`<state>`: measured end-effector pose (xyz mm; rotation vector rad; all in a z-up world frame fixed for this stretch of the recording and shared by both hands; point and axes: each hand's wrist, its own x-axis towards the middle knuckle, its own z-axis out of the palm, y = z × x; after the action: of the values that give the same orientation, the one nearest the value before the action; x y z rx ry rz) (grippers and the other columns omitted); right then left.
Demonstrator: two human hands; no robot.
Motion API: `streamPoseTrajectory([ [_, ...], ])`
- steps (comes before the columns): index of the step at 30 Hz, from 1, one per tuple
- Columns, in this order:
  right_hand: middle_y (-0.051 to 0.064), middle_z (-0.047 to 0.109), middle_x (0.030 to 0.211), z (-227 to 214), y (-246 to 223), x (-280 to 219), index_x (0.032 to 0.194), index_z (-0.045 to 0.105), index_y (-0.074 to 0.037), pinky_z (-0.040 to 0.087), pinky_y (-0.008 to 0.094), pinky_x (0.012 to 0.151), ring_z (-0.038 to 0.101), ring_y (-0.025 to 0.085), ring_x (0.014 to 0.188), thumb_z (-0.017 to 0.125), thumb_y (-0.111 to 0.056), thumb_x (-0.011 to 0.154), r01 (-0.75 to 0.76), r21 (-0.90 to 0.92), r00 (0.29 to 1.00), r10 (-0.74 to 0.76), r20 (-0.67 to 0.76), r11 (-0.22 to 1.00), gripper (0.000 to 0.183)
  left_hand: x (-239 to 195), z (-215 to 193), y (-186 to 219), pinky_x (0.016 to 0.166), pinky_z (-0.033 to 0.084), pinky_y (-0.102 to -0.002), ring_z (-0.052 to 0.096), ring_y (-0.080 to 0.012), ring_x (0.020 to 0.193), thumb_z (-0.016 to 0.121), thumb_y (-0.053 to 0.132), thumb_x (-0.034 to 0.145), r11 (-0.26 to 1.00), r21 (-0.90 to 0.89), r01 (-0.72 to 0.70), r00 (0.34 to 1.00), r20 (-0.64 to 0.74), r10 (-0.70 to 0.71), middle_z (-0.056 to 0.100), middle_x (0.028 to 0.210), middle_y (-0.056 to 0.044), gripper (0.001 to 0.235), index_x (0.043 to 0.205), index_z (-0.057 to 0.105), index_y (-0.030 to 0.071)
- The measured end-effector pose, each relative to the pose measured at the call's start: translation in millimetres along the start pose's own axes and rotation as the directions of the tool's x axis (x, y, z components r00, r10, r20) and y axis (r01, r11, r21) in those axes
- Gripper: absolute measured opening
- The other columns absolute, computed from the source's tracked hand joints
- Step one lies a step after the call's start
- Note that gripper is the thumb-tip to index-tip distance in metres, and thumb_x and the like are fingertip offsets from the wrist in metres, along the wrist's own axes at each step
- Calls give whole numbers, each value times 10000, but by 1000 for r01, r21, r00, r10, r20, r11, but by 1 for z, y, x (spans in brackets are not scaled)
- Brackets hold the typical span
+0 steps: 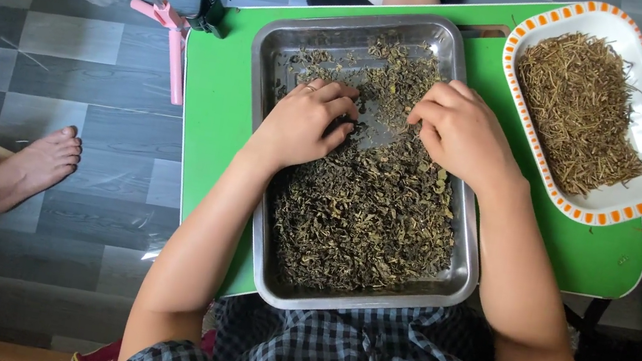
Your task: Manually sorting dried tea leaves in a metal tray to remove stems and impurities.
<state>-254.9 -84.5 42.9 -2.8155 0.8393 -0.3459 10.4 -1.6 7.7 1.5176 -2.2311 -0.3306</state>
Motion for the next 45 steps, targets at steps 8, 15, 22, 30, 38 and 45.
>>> streamPoseTrajectory([
  [8,49,688,950,8,-2,3,988,790,-79,478,418,1004,602,222,1002,629,-45,929,52,-68,999,-53,-12,996,175,0,-2,1,902,516,-454,628,-311,1140,645,302,956,1000,2,-12,1000,-10,12,667,1175,-41,149,1036,681,182],
  [15,84,697,1044,-3,-15,4,1013,803,-94,463,449,1013,587,250,1045,630,1,891,53,13,999,-53,7,999,231,1,-1,1,934,507,-456,620,-316,1174,643,288,960,1000,-10,-10,1000,2,10,664,1214,-45,149,1047,685,175],
  [22,100,691,1106,-3,-17,7,1027,793,-86,466,452,1019,583,256,1073,647,-7,919,57,123,998,-53,-31,991,198,0,-4,3,936,509,-460,626,-317,1162,646,296,957,1000,-8,-8,1000,-8,8,669,1195,-46,154,1042,688,175],
  [30,14,686,948,14,-4,5,966,782,-128,468,432,1014,615,209,999,746,-144,903,83,-43,996,-83,-12,996,75,2,-2,0,942,508,-466,624,-319,1170,642,300,959,1000,-16,-7,1000,-12,7,668,1210,-52,167,1049,685,165],
  [38,42,710,916,7,-13,6,958,796,-111,427,457,1075,632,219,989,725,-122,934,60,-3,998,-60,4,998,75,1,-2,1,929,507,-455,619,-313,1162,632,306,965,1000,-13,0,1000,6,1,661,1212,-53,165,1040,680,168],
  [45,-5,711,880,18,-8,4,933,773,-158,378,472,1150,646,193,994,755,-194,909,79,-140,996,-83,-22,987,47,0,-1,1,924,510,-454,613,-308,1173,646,295,958,1000,2,-3,1000,10,3,658,1212,-48,151,1042,679,173],
])
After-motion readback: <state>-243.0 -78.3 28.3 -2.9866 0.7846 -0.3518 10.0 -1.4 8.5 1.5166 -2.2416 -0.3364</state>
